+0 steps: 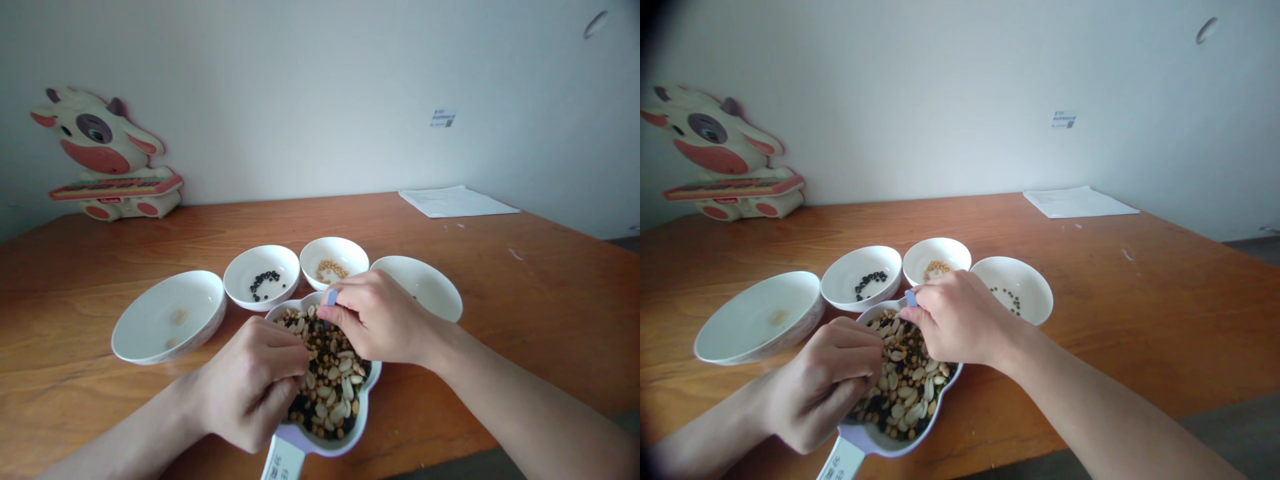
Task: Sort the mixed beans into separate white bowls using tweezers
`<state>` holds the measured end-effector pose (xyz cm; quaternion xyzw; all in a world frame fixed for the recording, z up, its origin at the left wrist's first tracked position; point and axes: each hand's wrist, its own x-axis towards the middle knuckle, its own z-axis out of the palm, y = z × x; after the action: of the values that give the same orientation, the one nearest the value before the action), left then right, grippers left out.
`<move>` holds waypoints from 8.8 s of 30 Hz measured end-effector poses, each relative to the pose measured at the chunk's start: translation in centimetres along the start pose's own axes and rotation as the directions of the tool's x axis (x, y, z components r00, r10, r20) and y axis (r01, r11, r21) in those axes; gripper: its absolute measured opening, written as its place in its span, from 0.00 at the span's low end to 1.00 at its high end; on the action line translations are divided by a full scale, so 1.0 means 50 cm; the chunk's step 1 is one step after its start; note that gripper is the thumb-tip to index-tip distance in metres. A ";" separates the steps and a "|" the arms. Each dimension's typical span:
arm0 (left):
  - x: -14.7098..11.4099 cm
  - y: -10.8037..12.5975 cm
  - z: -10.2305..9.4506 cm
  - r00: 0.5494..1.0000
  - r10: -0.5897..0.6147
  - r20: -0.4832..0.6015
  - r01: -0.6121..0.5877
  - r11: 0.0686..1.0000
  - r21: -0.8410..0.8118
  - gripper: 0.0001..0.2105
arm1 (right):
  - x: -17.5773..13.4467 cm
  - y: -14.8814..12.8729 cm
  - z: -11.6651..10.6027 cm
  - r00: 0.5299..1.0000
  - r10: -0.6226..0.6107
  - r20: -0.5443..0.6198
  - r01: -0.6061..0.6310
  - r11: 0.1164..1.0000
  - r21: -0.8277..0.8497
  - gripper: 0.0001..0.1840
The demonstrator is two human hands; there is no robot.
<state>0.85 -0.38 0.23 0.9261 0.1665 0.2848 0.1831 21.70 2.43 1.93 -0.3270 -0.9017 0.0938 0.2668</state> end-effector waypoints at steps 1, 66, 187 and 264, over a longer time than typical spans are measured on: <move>0.000 0.000 0.000 1.000 0.000 0.000 0.000 1.000 0.000 0.11 | -0.001 0.000 0.000 1.000 0.011 0.006 -0.011 1.000 -0.017 0.19; -0.002 0.000 -0.002 1.000 -0.004 0.011 0.004 1.000 -0.028 0.10 | -0.002 0.023 -0.051 0.944 0.092 -0.316 -0.069 0.994 0.081 0.18; -0.006 -0.003 0.002 1.000 -0.009 0.030 0.010 0.999 -0.033 0.10 | -0.014 0.071 -0.081 0.847 0.117 -0.518 -0.148 0.989 -0.018 0.20; -0.001 0.002 0.000 1.000 0.008 0.005 -0.008 1.000 -0.007 0.12 | 0.000 0.020 -0.022 0.989 -0.143 -0.020 0.144 0.959 0.246 0.17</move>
<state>0.84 -0.48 0.25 0.9268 0.1616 0.2838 0.1855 22.81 3.20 2.52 -0.2252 -0.9041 0.1853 0.3123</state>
